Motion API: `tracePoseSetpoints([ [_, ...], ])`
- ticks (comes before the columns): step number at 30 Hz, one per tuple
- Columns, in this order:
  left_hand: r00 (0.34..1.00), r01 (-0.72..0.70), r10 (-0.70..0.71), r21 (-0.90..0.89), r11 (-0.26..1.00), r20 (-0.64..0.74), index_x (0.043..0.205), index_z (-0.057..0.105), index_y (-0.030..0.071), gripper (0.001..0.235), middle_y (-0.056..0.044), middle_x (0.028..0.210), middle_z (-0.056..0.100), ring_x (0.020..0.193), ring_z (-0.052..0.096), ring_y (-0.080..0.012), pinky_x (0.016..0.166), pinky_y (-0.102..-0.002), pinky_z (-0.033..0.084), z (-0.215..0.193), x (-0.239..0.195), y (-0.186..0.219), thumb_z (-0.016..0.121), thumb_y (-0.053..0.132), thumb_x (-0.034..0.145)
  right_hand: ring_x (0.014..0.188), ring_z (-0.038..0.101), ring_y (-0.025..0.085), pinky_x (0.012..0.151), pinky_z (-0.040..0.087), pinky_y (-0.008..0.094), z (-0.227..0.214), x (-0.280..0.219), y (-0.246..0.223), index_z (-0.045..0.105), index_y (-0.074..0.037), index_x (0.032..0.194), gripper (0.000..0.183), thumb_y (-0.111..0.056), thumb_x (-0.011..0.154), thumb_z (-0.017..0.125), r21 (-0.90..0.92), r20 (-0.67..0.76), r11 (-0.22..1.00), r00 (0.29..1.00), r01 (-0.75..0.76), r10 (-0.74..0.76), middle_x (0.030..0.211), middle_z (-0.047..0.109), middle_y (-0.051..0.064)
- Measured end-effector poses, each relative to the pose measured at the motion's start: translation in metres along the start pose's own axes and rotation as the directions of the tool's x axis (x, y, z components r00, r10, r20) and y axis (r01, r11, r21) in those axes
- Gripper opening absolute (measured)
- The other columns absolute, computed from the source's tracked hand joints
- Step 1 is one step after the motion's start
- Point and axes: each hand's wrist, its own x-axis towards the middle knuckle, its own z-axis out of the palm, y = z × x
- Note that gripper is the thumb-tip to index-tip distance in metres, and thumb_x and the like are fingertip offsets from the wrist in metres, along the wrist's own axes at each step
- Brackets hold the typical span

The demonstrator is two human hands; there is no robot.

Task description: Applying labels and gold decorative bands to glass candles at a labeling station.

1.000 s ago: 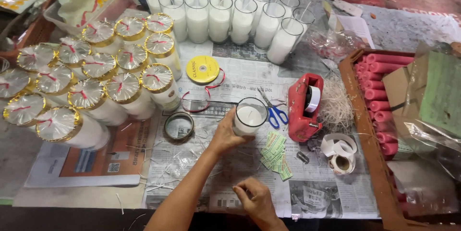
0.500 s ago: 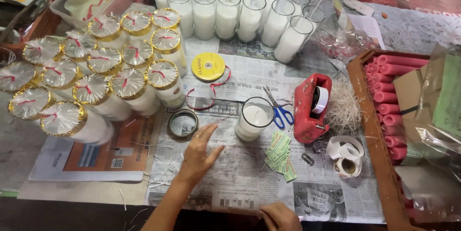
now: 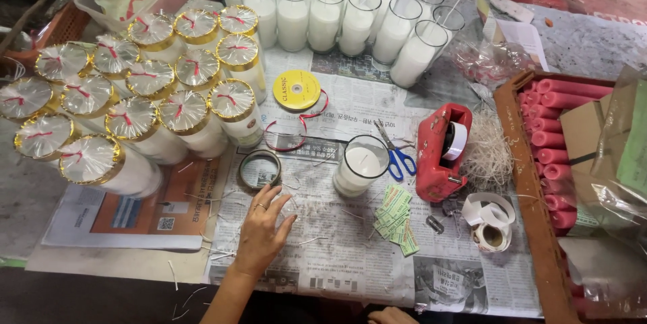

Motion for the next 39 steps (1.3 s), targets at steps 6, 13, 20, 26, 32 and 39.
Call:
tracePoseSetpoints([
  [6, 1.0, -0.006, 0.007, 0.084, 0.996, -0.011, 0.132, 0.063, 0.007, 0.047, -0.017, 0.139, 0.06, 0.144, 0.041, -0.0352, 0.121, -0.047, 0.036, 0.002, -0.006, -0.013, 0.073, 0.021, 0.089, 0.085, 0.066, 0.005, 0.076, 0.047, 0.029, 0.027, 0.053, 0.047, 0.063, -0.027, 0.098, 0.026, -0.05, 0.103, 0.051, 0.061, -0.039, 0.985, 0.986, 0.162, -0.16, 0.09, 0.066, -0.005],
  [13, 0.992, -0.058, 0.035, 0.197, 0.979, 0.117, 0.145, 0.054, 0.029, 0.074, -0.016, 0.162, 0.033, 0.15, 0.023, -0.0366, 0.121, -0.059, 0.02, 0.005, -0.018, -0.015, 0.075, 0.06, 0.081, 0.112, 0.063, -0.007, 0.098, 0.044, 0.014, 0.018, -0.004, 0.004, 0.067, -0.058, 0.118, 0.027, -0.057, 0.096, 0.053, 0.102, -0.3, 0.987, 0.942, -0.125, 0.15, 0.112, 0.065, -0.026],
  [20, 0.984, -0.057, 0.019, 0.209, 0.976, 0.179, 0.124, 0.068, 0.019, 0.039, -0.013, 0.142, 0.053, 0.139, 0.037, -0.0388, 0.117, -0.065, 0.027, 0.022, -0.037, -0.032, 0.073, 0.029, 0.087, 0.107, 0.063, -0.003, 0.094, 0.045, 0.016, 0.031, 0.011, 0.018, 0.067, -0.056, 0.116, 0.026, -0.057, 0.095, 0.053, 0.041, -0.297, 0.993, 0.948, -0.11, 0.117, 0.109, 0.064, -0.021],
  [26, 0.999, 0.049, -0.036, 0.402, 0.914, -0.04, 0.1, 0.077, 0.013, 0.022, -0.005, 0.1, 0.078, 0.105, 0.065, -0.0257, 0.103, -0.039, 0.051, -0.036, -0.053, -0.098, 0.072, 0.004, 0.081, 0.122, 0.058, 0.014, 0.101, 0.042, 0.025, 0.02, 0.032, 0.03, 0.065, -0.048, 0.125, 0.035, -0.065, 0.099, 0.048, -0.028, 0.012, 0.998, 0.998, -0.06, 0.06, 0.121, 0.059, -0.003],
  [32, 0.901, 0.422, -0.391, 0.587, 0.691, -0.189, 0.126, 0.071, 0.016, 0.04, -0.015, 0.14, 0.06, 0.133, 0.051, -0.0363, 0.113, -0.051, 0.048, -0.126, -0.055, -0.115, 0.069, 0.023, 0.086, 0.105, 0.064, 0.01, 0.087, 0.044, 0.025, 0.03, 0.038, 0.048, 0.065, -0.039, 0.111, 0.03, -0.063, 0.102, 0.049, -0.021, -0.043, 1.0, 0.999, 0.003, -0.003, 0.1, 0.062, -0.001],
  [39, 0.974, 0.177, -0.102, 0.397, 0.901, -0.205, 0.113, 0.074, 0.013, 0.029, -0.013, 0.13, 0.064, 0.129, 0.051, -0.0369, 0.109, -0.049, 0.049, -0.073, -0.012, -0.067, 0.073, 0.019, 0.085, 0.064, 0.044, -0.002, 0.061, 0.033, 0.032, 0.023, 0.04, 0.07, 0.042, -0.017, 0.082, 0.043, -0.042, 0.114, 0.056, 0.063, -0.097, 0.911, 0.911, 0.408, -0.401, 0.066, 0.036, -0.005],
])
